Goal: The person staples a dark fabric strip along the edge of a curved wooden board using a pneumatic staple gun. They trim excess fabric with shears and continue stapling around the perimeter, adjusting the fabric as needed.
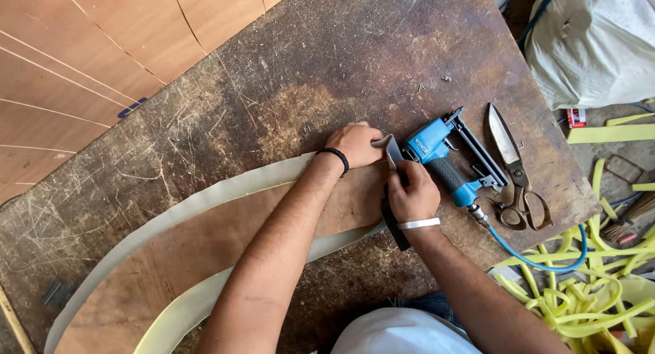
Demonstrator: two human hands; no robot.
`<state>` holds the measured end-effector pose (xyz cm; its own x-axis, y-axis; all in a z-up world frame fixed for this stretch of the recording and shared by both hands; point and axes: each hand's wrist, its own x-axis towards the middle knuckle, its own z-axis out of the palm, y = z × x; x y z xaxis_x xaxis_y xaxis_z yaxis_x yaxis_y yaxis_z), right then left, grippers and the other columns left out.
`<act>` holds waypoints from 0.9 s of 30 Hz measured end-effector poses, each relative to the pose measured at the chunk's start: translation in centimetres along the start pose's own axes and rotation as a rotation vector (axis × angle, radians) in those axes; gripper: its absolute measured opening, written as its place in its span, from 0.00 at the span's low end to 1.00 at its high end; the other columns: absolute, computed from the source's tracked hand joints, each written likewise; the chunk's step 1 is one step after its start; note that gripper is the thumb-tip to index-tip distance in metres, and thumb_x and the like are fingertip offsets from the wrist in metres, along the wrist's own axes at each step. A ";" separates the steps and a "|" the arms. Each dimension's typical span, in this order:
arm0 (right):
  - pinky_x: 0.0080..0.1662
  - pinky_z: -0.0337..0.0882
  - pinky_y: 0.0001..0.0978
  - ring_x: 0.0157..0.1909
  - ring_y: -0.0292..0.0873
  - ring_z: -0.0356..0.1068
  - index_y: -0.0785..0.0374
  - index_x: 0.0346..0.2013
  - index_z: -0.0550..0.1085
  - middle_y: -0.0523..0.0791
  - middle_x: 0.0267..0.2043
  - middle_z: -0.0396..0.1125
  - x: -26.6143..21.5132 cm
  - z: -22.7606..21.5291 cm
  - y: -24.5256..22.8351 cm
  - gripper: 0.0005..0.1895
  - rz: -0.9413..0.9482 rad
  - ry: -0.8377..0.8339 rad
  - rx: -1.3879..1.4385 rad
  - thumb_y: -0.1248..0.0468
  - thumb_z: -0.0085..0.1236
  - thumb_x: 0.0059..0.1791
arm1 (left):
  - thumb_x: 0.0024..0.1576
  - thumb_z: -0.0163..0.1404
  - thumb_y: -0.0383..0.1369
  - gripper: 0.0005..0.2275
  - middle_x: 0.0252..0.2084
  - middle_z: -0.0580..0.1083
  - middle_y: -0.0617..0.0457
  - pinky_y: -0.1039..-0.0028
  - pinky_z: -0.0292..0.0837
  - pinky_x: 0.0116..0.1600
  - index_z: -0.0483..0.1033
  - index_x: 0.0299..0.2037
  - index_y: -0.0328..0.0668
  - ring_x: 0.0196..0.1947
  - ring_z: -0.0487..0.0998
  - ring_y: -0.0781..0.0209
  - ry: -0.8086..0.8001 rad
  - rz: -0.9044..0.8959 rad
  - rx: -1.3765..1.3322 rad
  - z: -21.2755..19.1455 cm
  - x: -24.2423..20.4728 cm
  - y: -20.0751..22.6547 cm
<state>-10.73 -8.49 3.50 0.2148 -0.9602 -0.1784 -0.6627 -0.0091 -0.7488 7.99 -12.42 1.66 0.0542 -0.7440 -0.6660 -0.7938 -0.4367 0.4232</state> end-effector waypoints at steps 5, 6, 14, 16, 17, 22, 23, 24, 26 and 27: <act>0.43 0.76 0.37 0.40 0.48 0.77 0.59 0.42 0.79 0.45 0.41 0.74 -0.8 0.7 0.3 0.07 -0.054 0.040 0.124 0.63 0.60 0.50 | 0.51 0.52 0.33 0.08 0.41 0.79 0.41 0.54 0.75 0.50 0.82 0.38 0.46 0.45 0.80 0.40 0.156 0.054 -0.084 2.7 0.3 -0.2; 0.43 0.76 0.38 0.41 0.48 0.76 0.59 0.42 0.80 0.45 0.41 0.74 -0.9 0.8 0.4 0.07 -0.076 0.050 0.100 0.63 0.61 0.49 | 0.49 0.53 0.32 0.08 0.39 0.80 0.41 0.54 0.76 0.49 0.82 0.36 0.45 0.43 0.80 0.40 0.188 0.050 -0.086 3.7 0.1 -0.3; 0.42 0.71 0.41 0.42 0.48 0.71 0.57 0.37 0.81 0.43 0.39 0.71 -1.7 2.1 1.4 0.07 -0.262 0.074 -0.148 0.62 0.64 0.45 | 0.50 0.51 0.21 0.07 0.34 0.80 0.48 0.62 0.78 0.41 0.81 0.33 0.41 0.36 0.81 0.49 0.746 0.369 -0.401 7.6 -2.3 -0.6; 0.39 0.68 0.44 0.40 0.50 0.68 0.58 0.38 0.82 0.47 0.39 0.69 -2.1 2.2 1.7 0.12 -0.330 -0.003 -0.297 0.58 0.64 0.43 | 0.51 0.52 0.21 0.06 0.33 0.79 0.51 0.65 0.77 0.40 0.80 0.32 0.41 0.34 0.81 0.52 0.740 0.479 -0.386 7.2 -2.8 -0.9; 0.38 0.66 0.45 0.40 0.51 0.66 0.58 0.39 0.83 0.49 0.39 0.68 -2.3 2.3 2.0 0.15 -0.363 -0.042 -0.371 0.56 0.64 0.41 | 0.52 0.54 0.21 0.05 0.32 0.79 0.52 0.66 0.77 0.38 0.80 0.32 0.41 0.33 0.80 0.54 0.719 0.540 -0.364 7.0 -3.0 -1.2; 0.39 0.63 0.49 0.39 0.53 0.62 0.60 0.22 0.78 0.50 0.34 0.64 -3.1 2.6 4.4 0.13 -0.453 -0.043 -0.302 0.53 0.63 0.35 | 0.51 0.54 0.23 0.03 0.31 0.76 0.53 0.65 0.75 0.37 0.80 0.31 0.40 0.34 0.77 0.54 0.665 0.767 -0.226 7.1 -3.5 -0.6; 0.39 0.62 0.49 0.39 0.52 0.61 0.60 0.21 0.77 0.49 0.33 0.64 -3.0 2.6 5.1 0.12 -0.465 -0.020 -0.236 0.54 0.62 0.34 | 0.52 0.54 0.23 0.03 0.32 0.76 0.53 0.65 0.75 0.36 0.80 0.31 0.39 0.34 0.77 0.55 0.641 0.775 -0.186 7.2 -3.5 -0.3; 0.38 0.61 0.48 0.38 0.52 0.60 0.60 0.21 0.77 0.49 0.32 0.62 -3.1 2.8 5.6 0.12 -0.477 -0.038 -0.172 0.55 0.60 0.32 | 0.53 0.53 0.24 0.03 0.32 0.76 0.53 0.64 0.75 0.35 0.80 0.32 0.39 0.34 0.77 0.55 0.618 0.774 -0.141 7.2 -4.1 -0.4; 0.35 0.60 0.45 0.35 0.51 0.58 0.61 0.19 0.76 0.49 0.30 0.60 -2.8 2.5 6.8 0.13 -0.504 -0.071 -0.044 0.57 0.56 0.27 | 0.59 0.52 0.28 0.05 0.36 0.77 0.49 0.64 0.77 0.42 0.81 0.37 0.37 0.39 0.77 0.54 0.440 0.617 -0.010 7.4 -5.4 -0.3; 0.40 0.63 0.44 0.39 0.50 0.60 0.61 0.21 0.76 0.48 0.34 0.63 -2.7 2.2 7.3 0.11 -0.525 -0.092 0.048 0.58 0.55 0.31 | 0.62 0.51 0.30 0.07 0.38 0.78 0.48 0.63 0.77 0.45 0.81 0.39 0.37 0.42 0.77 0.53 0.353 0.538 0.052 7.7 -6.3 -0.2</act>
<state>-14.60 -5.35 -2.91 0.5718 -0.8017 0.1742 -0.4165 -0.4666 -0.7803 3.19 -3.76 1.07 -0.1705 -0.9777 -0.1230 -0.7934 0.0622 0.6055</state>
